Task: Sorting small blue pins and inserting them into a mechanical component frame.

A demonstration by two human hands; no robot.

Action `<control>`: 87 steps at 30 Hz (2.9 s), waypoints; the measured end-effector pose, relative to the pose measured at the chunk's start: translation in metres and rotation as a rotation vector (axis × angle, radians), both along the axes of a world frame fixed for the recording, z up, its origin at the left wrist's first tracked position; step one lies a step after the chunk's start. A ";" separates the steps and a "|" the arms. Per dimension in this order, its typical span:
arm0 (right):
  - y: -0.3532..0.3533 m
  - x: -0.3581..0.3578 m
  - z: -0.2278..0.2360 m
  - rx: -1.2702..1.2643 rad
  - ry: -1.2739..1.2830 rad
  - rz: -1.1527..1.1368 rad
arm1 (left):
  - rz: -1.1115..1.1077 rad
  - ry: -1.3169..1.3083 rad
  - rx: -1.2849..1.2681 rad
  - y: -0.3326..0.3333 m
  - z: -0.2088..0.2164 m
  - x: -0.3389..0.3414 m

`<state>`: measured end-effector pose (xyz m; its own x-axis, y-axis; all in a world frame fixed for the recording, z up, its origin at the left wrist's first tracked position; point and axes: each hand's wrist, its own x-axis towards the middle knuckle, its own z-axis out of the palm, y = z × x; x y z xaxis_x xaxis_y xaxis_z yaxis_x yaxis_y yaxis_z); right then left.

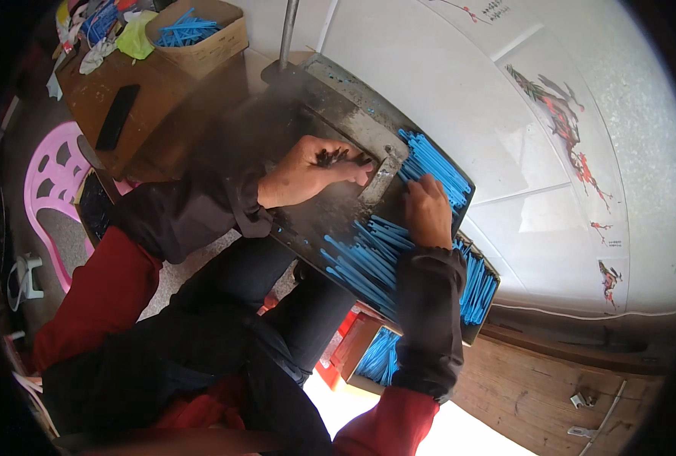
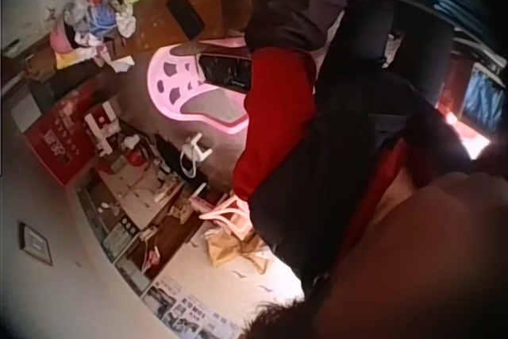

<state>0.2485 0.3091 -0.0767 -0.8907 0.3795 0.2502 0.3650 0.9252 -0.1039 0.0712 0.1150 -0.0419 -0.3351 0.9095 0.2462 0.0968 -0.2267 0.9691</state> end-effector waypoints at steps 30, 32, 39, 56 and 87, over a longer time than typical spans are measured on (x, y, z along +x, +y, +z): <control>-0.077 -0.006 0.093 -0.441 0.361 0.167 | 0.059 -0.256 0.167 0.002 0.004 0.008; -0.061 0.005 0.085 -0.610 0.391 0.128 | 0.084 -0.244 0.156 0.002 0.001 0.006; -0.015 0.009 0.043 0.094 0.075 0.039 | 0.041 -0.178 0.002 0.004 -0.003 0.010; -0.056 0.014 0.073 -0.221 0.319 0.109 | -0.017 -0.204 0.075 0.005 -0.006 0.008; -0.031 0.059 0.041 -0.066 0.069 0.225 | -0.056 -0.165 0.068 0.009 -0.005 0.008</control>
